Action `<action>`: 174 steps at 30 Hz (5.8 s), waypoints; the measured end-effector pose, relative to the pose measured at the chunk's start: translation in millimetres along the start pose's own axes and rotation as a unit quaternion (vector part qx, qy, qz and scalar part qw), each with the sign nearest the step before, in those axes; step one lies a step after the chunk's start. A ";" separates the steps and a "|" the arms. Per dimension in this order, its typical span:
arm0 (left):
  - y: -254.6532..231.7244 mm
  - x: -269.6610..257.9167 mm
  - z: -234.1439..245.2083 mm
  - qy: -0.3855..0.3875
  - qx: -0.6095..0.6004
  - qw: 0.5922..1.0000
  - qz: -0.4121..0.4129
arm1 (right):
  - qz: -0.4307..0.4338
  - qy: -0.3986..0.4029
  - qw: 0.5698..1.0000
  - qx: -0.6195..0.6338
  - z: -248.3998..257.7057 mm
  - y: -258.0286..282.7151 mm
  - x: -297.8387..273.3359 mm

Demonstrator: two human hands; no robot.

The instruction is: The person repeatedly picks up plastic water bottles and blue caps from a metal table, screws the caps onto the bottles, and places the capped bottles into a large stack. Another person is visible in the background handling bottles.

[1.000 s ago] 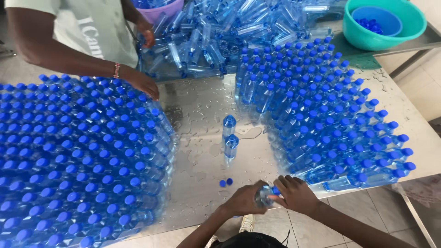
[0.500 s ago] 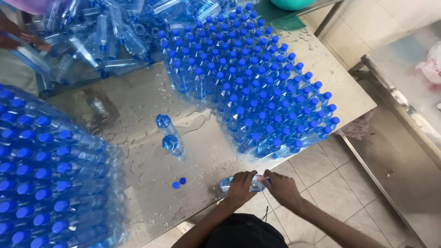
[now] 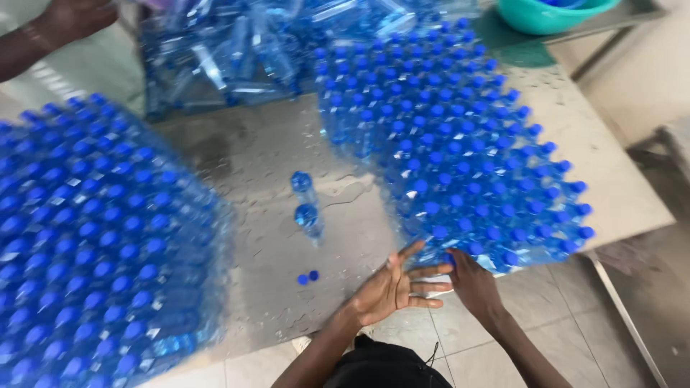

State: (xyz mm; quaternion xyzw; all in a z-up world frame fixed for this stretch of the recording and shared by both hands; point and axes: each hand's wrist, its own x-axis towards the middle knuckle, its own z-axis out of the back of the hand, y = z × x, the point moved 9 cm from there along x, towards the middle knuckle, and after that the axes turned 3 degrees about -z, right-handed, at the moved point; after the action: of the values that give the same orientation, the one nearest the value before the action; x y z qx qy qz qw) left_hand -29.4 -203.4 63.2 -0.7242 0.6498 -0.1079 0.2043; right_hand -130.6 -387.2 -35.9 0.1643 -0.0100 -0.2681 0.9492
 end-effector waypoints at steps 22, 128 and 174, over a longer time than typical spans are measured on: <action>-52.2 -375.3 233.6 -0.423 -0.102 0.775 -0.458 | 0.379 0.159 0.815 0.408 -239.0 495.7 124.3; -113.9 -228.0 98.8 -0.020 0.631 0.775 0.029 | 0.655 -0.180 0.721 -0.134 69.8 388.7 -62.2; 135.0 7.6 92.6 0.084 0.744 0.651 -0.125 | -0.104 -0.138 0.984 -0.051 36.3 29.9 -132.0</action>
State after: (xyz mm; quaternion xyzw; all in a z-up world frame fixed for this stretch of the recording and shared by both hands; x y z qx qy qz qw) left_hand -110.4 -206.3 -79.2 -0.3918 0.2699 -0.6399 0.6034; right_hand -232.3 -306.7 17.1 0.0776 -0.1098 -0.3859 0.9127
